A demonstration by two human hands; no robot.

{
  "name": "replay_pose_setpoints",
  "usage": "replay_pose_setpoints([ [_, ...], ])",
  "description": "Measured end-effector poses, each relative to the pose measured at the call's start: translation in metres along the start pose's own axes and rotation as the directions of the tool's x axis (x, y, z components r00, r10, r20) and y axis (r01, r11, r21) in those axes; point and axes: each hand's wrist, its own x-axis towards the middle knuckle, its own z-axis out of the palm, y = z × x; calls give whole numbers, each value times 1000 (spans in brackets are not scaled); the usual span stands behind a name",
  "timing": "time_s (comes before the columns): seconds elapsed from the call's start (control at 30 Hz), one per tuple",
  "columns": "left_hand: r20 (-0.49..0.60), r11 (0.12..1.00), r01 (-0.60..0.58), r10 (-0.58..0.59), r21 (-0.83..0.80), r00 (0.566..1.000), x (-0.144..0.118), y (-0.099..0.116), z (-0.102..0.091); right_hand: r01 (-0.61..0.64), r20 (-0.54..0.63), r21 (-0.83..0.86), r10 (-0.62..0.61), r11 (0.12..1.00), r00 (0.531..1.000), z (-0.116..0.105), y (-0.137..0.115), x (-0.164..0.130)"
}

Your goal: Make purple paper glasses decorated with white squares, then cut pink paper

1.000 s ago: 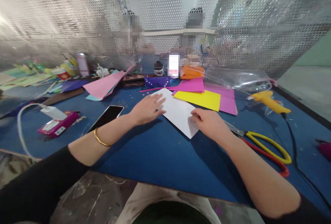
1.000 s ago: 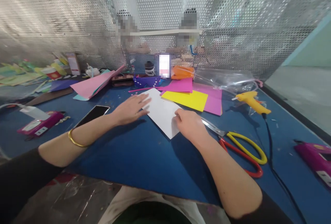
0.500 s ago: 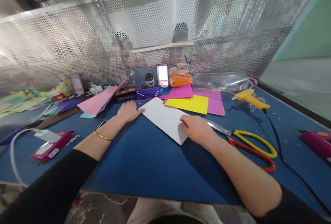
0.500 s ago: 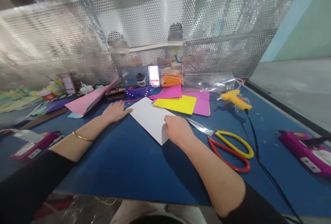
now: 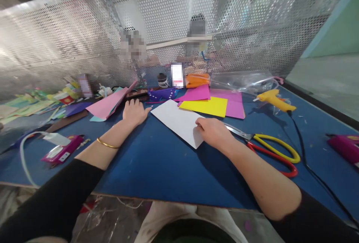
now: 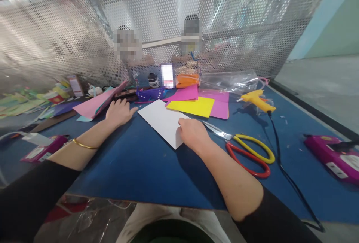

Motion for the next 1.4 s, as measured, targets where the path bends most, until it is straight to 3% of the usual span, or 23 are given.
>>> replay_pose_setpoints([
  [0.1,17,1000,-15,15,-1,1000,0,-3,1,5,-1,2,-5,1000,1000,1,1,0],
  [0.3,63,989,-134,138,-67,988,-8,26,5,14,-15,33,-14,999,1000,2,4,2],
  [0.4,69,991,-116,121,-73,990,-14,18,-1,16,-43,66,-13,998,999,3,4,0],
  [0.53,44,995,-48,52,-93,998,-23,8,-13,-13,-138,149,34,989,990,-1,1,-2],
  [0.63,41,970,-158,168,-187,985,-35,33,-19,-78,-276,215,137,974,951,-11,4,-2],
  [0.7,42,921,-282,303,-269,952,-46,61,-23,-123,-356,230,201,965,912,-17,9,-1],
  [0.77,37,845,-414,452,-339,891,-57,87,-27,-164,-394,215,239,963,887,-21,16,0],
  [0.9,30,735,-544,605,-404,796,-72,113,-32,-207,-363,94,227,974,904,-14,26,6],
  [0.97,32,720,-559,624,-410,780,-75,110,-32,-169,-311,8,164,985,936,-7,27,9],
  [1.07,32,727,-556,618,-402,785,-83,93,-30,-13,-204,-93,-6,996,979,1,22,10],
  [1.2,42,769,-504,563,-394,826,-101,61,-26,201,-106,-147,-217,969,970,4,5,4],
  [1.3,28,806,-426,478,-410,878,-109,42,-27,206,-140,-177,-232,962,963,3,-4,-1],
  [1.4,-4,831,-343,380,-438,925,-107,38,-31,151,-179,-219,-191,964,965,0,-6,-2],
])
